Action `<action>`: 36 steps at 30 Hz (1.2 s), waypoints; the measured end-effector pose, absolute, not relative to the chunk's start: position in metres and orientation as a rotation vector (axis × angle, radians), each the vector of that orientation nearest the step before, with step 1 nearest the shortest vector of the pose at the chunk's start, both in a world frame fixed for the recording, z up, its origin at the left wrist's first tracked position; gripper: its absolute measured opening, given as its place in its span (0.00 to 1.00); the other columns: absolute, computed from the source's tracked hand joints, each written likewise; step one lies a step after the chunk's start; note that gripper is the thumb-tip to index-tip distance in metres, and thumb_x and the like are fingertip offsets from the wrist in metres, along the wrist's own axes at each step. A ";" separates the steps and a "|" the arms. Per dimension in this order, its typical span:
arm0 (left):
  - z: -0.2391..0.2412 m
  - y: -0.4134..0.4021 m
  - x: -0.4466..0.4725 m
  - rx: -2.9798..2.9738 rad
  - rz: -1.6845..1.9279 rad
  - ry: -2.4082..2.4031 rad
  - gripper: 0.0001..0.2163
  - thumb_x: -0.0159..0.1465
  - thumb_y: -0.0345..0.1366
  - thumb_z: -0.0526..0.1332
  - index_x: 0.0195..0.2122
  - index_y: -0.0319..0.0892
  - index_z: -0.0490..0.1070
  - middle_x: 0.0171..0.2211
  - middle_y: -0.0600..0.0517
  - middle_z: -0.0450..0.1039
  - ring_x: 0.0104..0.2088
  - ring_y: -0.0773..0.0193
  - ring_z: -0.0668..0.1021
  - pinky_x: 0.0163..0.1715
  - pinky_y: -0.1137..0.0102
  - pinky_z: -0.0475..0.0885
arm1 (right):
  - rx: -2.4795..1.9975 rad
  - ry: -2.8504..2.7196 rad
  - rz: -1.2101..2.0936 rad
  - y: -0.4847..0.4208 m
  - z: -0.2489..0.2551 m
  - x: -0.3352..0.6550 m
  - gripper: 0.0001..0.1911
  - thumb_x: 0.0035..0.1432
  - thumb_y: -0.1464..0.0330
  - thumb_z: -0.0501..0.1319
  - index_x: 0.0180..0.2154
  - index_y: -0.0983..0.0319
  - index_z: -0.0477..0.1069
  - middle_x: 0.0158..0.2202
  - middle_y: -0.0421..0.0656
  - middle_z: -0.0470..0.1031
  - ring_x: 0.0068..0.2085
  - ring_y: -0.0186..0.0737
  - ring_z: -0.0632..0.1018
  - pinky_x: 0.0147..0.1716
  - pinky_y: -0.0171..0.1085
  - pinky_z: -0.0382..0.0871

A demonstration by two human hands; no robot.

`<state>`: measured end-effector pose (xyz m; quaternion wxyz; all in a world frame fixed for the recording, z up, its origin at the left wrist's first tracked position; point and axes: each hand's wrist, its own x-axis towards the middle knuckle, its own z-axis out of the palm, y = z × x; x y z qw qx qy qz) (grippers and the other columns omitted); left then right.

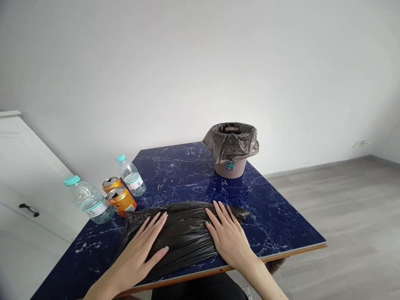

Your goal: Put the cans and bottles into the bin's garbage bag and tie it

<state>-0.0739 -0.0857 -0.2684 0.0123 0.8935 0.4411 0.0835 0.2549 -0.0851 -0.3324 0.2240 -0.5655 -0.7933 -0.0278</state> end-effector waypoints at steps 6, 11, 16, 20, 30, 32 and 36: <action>-0.280 -0.086 -0.096 2.824 0.215 1.490 0.35 0.77 0.50 0.53 0.79 0.56 0.35 0.78 0.53 0.46 0.76 0.48 0.57 0.72 0.47 0.61 | -1.521 -2.163 -0.030 -0.078 -0.339 0.260 0.28 0.78 0.58 0.48 0.74 0.52 0.59 0.77 0.42 0.53 0.76 0.53 0.57 0.73 0.56 0.59; -0.287 -0.086 -0.111 2.839 0.271 1.563 0.33 0.78 0.49 0.53 0.78 0.58 0.36 0.78 0.55 0.48 0.76 0.51 0.58 0.72 0.49 0.62 | -1.513 -2.092 0.000 -0.077 -0.336 0.255 0.26 0.78 0.59 0.50 0.71 0.55 0.64 0.75 0.45 0.57 0.76 0.55 0.55 0.72 0.60 0.59; -0.294 -0.090 -0.106 2.822 0.338 1.604 0.32 0.78 0.47 0.52 0.78 0.56 0.38 0.77 0.54 0.52 0.75 0.51 0.59 0.72 0.48 0.61 | -1.265 -2.232 0.067 -0.111 -0.304 0.226 0.36 0.74 0.54 0.58 0.75 0.57 0.55 0.77 0.46 0.51 0.77 0.59 0.49 0.73 0.63 0.54; -0.291 -0.104 -0.091 2.720 0.472 1.681 0.27 0.78 0.45 0.52 0.77 0.55 0.52 0.74 0.52 0.61 0.73 0.50 0.64 0.68 0.49 0.68 | -0.873 -2.544 0.122 -0.136 -0.301 0.198 0.56 0.57 0.43 0.71 0.76 0.56 0.51 0.78 0.51 0.49 0.76 0.69 0.49 0.70 0.69 0.55; -0.251 -0.148 -0.075 2.178 0.938 1.544 0.23 0.78 0.50 0.44 0.66 0.56 0.70 0.56 0.48 0.79 0.58 0.49 0.76 0.56 0.54 0.76 | -0.858 -2.332 0.207 -0.148 -0.332 0.163 0.33 0.68 0.64 0.62 0.72 0.56 0.62 0.72 0.45 0.64 0.73 0.58 0.62 0.71 0.60 0.59; -0.248 -0.148 -0.083 2.097 1.022 1.533 0.24 0.78 0.51 0.43 0.62 0.54 0.73 0.57 0.48 0.77 0.59 0.49 0.76 0.57 0.54 0.76 | -0.864 -2.271 0.466 -0.148 -0.319 0.167 0.34 0.66 0.69 0.61 0.71 0.55 0.64 0.72 0.44 0.65 0.72 0.56 0.66 0.71 0.56 0.60; -0.251 -0.147 -0.095 2.117 1.355 1.508 0.27 0.78 0.51 0.37 0.62 0.52 0.71 0.61 0.48 0.74 0.61 0.51 0.75 0.60 0.56 0.74 | -0.908 -1.579 1.221 -0.153 -0.309 0.177 0.23 0.66 0.66 0.61 0.61 0.54 0.78 0.66 0.45 0.74 0.68 0.55 0.73 0.70 0.54 0.62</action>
